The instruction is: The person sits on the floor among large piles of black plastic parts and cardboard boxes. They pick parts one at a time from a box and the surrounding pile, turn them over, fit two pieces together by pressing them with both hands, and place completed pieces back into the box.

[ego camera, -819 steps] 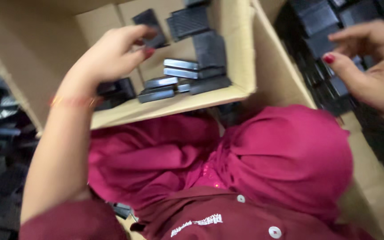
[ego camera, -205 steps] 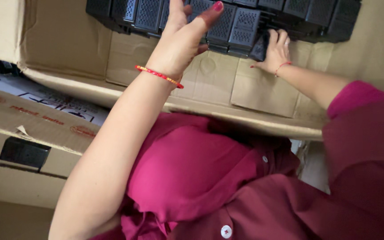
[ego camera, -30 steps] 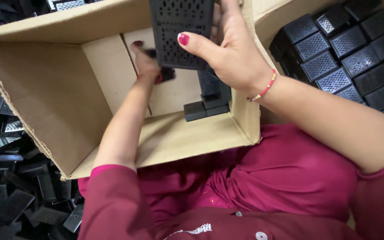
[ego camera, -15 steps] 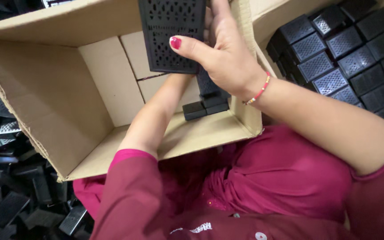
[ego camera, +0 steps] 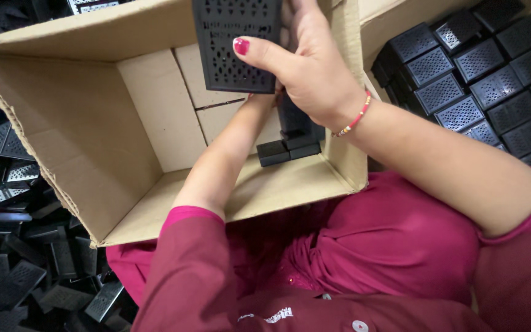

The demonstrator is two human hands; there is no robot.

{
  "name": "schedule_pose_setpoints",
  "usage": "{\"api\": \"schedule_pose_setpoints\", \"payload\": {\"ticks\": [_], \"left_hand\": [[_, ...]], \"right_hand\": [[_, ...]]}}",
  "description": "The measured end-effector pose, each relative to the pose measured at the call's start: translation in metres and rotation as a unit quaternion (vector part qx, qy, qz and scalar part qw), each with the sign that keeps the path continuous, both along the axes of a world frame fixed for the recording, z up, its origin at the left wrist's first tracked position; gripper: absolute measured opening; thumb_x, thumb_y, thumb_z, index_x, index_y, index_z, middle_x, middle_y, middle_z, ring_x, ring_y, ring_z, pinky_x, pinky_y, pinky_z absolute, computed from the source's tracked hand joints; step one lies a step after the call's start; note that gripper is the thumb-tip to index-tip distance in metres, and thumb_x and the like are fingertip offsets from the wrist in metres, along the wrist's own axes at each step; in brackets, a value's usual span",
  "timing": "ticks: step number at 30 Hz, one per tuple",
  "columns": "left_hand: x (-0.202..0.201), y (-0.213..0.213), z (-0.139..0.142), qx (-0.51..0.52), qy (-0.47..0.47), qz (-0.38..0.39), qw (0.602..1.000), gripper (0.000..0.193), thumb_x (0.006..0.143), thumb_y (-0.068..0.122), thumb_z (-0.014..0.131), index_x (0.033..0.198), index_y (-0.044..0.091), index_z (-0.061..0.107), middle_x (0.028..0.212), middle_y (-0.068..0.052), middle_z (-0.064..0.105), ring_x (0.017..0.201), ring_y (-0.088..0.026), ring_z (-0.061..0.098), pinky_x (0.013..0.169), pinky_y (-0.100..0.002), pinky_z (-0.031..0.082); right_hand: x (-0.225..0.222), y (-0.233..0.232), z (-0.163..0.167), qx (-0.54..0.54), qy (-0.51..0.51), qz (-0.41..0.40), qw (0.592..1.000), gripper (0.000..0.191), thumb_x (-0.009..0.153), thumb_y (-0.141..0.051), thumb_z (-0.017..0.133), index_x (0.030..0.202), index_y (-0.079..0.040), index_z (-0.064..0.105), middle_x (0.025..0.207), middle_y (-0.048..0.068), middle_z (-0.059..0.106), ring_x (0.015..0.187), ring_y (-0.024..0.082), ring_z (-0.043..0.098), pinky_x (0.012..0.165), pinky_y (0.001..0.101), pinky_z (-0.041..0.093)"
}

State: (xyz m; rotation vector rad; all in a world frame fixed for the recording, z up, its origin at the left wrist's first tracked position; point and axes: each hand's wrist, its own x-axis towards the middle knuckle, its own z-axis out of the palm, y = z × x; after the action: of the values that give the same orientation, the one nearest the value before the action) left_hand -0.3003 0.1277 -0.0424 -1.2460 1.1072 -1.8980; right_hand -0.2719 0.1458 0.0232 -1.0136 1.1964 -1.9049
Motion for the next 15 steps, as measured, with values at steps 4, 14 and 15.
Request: {"api": "schedule_pose_setpoints", "payload": {"ticks": [4,14,15], "left_hand": [[-0.002,-0.003,-0.005,0.021,0.040,-0.025,0.999,0.060,0.109,0.002,0.072,0.153,0.001,0.031,0.154,-0.016,0.046,0.143,-0.023,0.048,0.124,-0.032,0.040],[0.094,-0.164,-0.072,-0.614,-0.752,-0.039,0.237,0.054,0.107,0.039,0.048,0.151,0.008,0.048,0.141,-0.022,0.062,0.108,-0.031,0.060,0.083,-0.051,0.040],[0.108,-0.171,-0.075,-0.599,-0.735,-0.031,0.315,0.054,0.105,0.039,0.050,0.151,0.012,0.042,0.140,-0.017,0.061,0.115,-0.030,0.062,0.088,-0.049,0.049]], "right_hand": [[0.000,0.000,0.000,0.057,0.002,-0.037,0.998,0.061,0.098,-0.004,0.069,0.148,0.000,0.035,0.134,0.011,0.059,0.110,0.017,0.061,0.084,0.0328,0.052],[-0.010,-0.017,-0.023,-0.010,0.055,-0.017,0.998,0.067,0.100,0.001,0.069,0.159,0.003,0.037,0.140,0.012,0.060,0.129,0.016,0.060,0.116,0.0297,0.050],[-0.008,-0.021,-0.025,0.003,0.062,-0.020,0.998,0.066,0.098,-0.001,0.069,0.157,0.002,0.038,0.139,0.011,0.061,0.129,0.016,0.060,0.115,0.0304,0.050]]}}
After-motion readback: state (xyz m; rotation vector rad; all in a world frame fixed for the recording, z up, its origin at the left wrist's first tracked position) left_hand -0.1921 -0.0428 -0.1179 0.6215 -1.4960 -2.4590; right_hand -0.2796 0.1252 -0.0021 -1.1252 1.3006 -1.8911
